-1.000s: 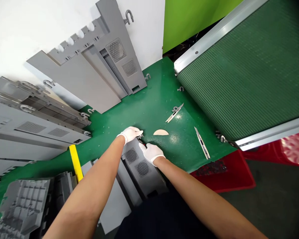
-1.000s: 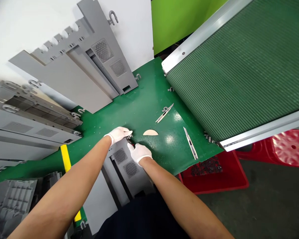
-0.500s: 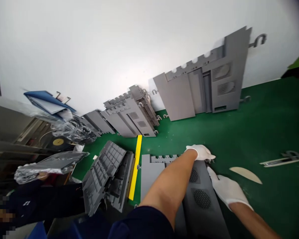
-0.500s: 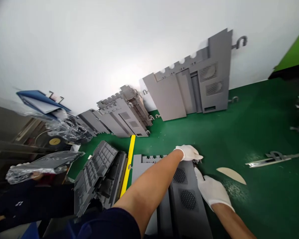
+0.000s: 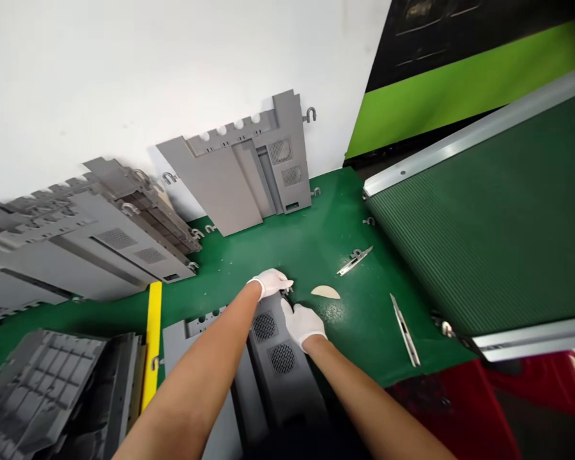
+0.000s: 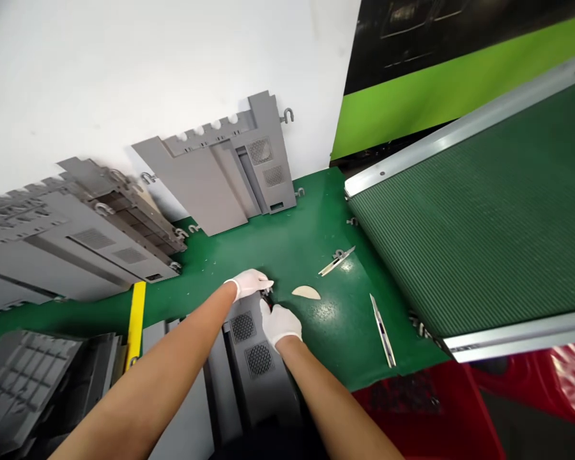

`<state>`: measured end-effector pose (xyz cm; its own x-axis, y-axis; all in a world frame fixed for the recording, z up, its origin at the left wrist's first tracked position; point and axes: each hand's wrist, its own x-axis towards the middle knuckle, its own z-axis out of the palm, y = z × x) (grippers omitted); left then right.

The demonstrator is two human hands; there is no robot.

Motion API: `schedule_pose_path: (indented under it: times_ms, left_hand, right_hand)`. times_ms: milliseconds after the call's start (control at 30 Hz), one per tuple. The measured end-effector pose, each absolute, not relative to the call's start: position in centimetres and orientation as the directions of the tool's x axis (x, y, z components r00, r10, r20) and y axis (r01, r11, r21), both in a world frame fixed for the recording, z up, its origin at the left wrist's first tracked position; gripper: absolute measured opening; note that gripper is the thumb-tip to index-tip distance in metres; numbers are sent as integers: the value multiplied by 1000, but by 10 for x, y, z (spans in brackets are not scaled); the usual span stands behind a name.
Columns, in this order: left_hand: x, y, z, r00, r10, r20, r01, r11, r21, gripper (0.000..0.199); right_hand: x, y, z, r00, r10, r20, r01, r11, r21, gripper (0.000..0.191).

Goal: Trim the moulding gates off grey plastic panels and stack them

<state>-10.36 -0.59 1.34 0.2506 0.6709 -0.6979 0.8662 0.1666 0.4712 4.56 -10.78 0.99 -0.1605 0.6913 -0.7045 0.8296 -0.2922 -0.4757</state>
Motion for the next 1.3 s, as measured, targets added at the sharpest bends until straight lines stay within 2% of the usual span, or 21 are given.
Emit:
schedule_pose_path:
  times_ms: [367, 500, 567, 633, 700, 767, 833, 900, 933, 1000, 1067, 1133, 1233, 1300]
  left_hand:
    - [-97, -5, 15, 147, 712, -686, 818, 303, 489, 38]
    - [-95, -11, 35, 5, 826, -564, 761, 363, 538, 49]
    - [-80, -19, 49, -34, 878, -477, 748, 339, 571, 52]
    - [-48, -33, 65, 85, 906, -415, 733, 226, 642, 49]
    - [-5, -53, 79, 360, 853, -378, 621, 83, 779, 43]
    - [34, -75, 89, 609, 727, -318, 406, 59, 912, 43]
    - [56, -94, 93, 712, 644, -281, 292, 93, 952, 50]
    - [58, -106, 87, 737, 593, -324, 425, -33, 905, 52]
    - [52, -108, 82, 745, 544, -386, 549, -171, 818, 49]
    - [35, -110, 69, 721, 393, -570, 687, -506, 521, 46]
    - [21, -109, 61, 636, 233, -736, 615, -729, 301, 54]
    - [14, -104, 63, 511, 132, -849, 585, -777, 231, 57]
    - [1, -91, 86, 351, 47, -935, 708, -666, 232, 40]
    - [-22, -87, 110, 333, 102, -937, 806, -546, 227, 36]
  right_hand:
    - [48, -102, 2, -175, 709, -683, 823, -275, -497, 90]
    - [71, -119, 11, -160, 729, -665, 803, -296, -517, 85]
    - [94, -147, 11, -128, 741, -659, 730, -380, -569, 80]
    - [122, -186, 6, -42, 692, -720, 546, -588, -597, 75]
    - [150, -231, 0, 58, 548, -834, 298, -807, -510, 69]
    - [176, -273, -5, 151, 440, -885, 107, -897, -428, 63]
    - [197, -307, -9, 251, 330, -910, -41, -936, -351, 60]
    - [214, -330, -12, 319, 221, -922, -180, -941, -288, 60]
    - [220, -339, -13, 336, 184, -924, -235, -933, -271, 60]
    - [228, -350, -16, 351, 141, -926, -300, -919, -254, 61]
    - [230, -354, -19, 355, 124, -927, -309, -920, -241, 60]
    - [229, -354, -20, 354, 127, -927, -282, -930, -236, 59]
    - [230, -349, -20, 338, 175, -925, -226, -939, -260, 58]
    - [233, -347, -20, 323, 194, -926, -201, -942, -267, 58]
